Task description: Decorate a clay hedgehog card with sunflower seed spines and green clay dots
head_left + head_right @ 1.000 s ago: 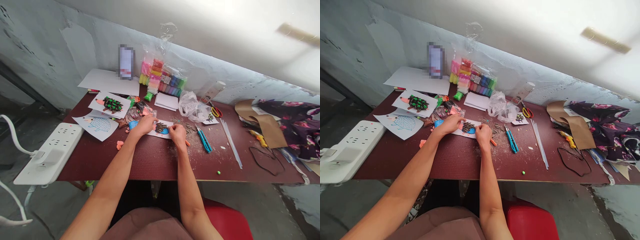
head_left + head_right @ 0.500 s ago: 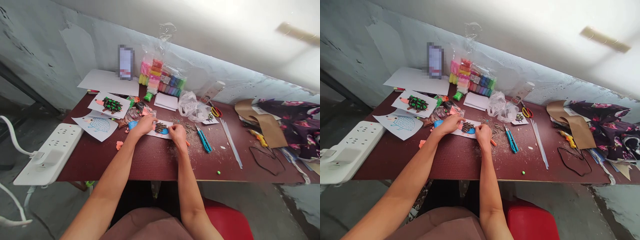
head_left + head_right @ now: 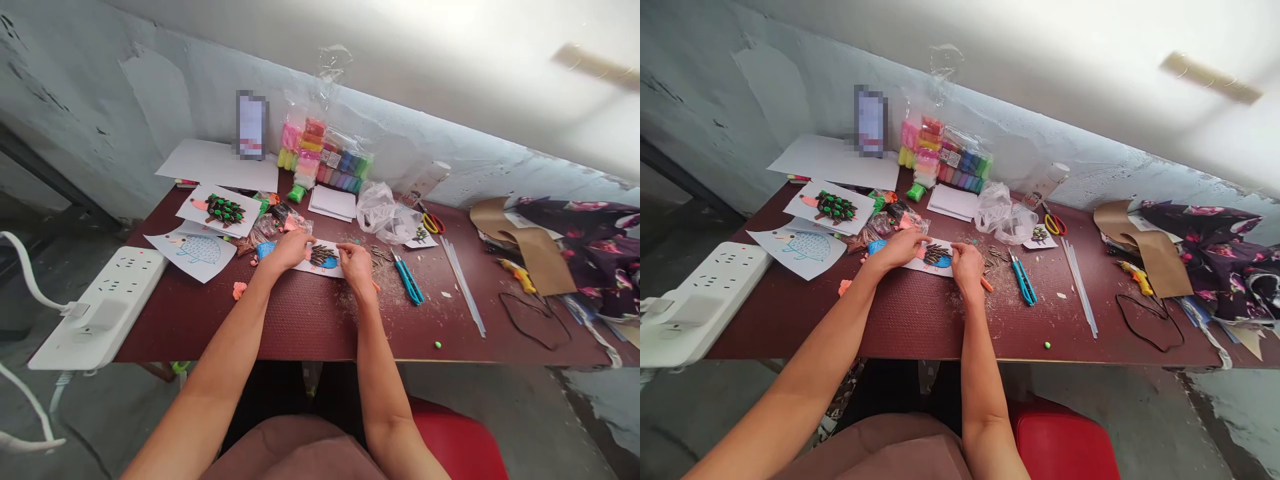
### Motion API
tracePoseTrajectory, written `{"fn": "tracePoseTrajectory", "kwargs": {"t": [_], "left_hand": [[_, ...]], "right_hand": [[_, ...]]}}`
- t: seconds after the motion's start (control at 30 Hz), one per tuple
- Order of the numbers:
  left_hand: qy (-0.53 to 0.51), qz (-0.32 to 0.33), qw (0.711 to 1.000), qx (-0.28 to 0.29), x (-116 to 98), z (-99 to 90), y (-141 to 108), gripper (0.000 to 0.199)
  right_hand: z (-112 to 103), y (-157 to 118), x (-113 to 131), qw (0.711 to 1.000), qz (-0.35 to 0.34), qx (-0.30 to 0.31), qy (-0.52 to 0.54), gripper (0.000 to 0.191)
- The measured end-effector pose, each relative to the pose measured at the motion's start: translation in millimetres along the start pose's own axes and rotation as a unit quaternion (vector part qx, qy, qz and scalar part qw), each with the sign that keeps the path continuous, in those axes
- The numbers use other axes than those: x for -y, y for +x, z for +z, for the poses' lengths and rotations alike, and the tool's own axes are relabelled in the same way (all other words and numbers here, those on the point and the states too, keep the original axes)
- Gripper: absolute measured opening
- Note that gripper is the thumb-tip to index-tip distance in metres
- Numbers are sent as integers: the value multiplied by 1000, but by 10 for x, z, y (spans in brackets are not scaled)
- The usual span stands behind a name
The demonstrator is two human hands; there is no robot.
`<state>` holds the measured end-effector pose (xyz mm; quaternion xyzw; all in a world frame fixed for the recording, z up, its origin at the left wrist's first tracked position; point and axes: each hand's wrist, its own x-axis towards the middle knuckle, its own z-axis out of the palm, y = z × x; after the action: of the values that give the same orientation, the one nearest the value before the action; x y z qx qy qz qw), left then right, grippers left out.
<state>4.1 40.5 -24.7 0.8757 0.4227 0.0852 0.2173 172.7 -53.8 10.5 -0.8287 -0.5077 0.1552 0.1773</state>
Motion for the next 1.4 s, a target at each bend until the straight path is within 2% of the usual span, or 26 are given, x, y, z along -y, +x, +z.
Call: {"fn": "tracePoseTrajectory", "kwargs": {"t": [0.23,0.53,0.7,1.4], "left_hand": [[-6,3,1000,1,2,-7,0,46],[-18,10,1000,-13,38,47,10,44],[-11,2,1000,-3,19,21,5,46],[-11,13,1000,-16,53,51,17,47]], "right_hand": [[35,47,18,999,-3,34,-37,37],[-11,99,32,1000,-3,24,-8,35],[-39,154,43,999,-16,44,-2,34],[-17,185,52,997,-37,55,-38,34]]}}
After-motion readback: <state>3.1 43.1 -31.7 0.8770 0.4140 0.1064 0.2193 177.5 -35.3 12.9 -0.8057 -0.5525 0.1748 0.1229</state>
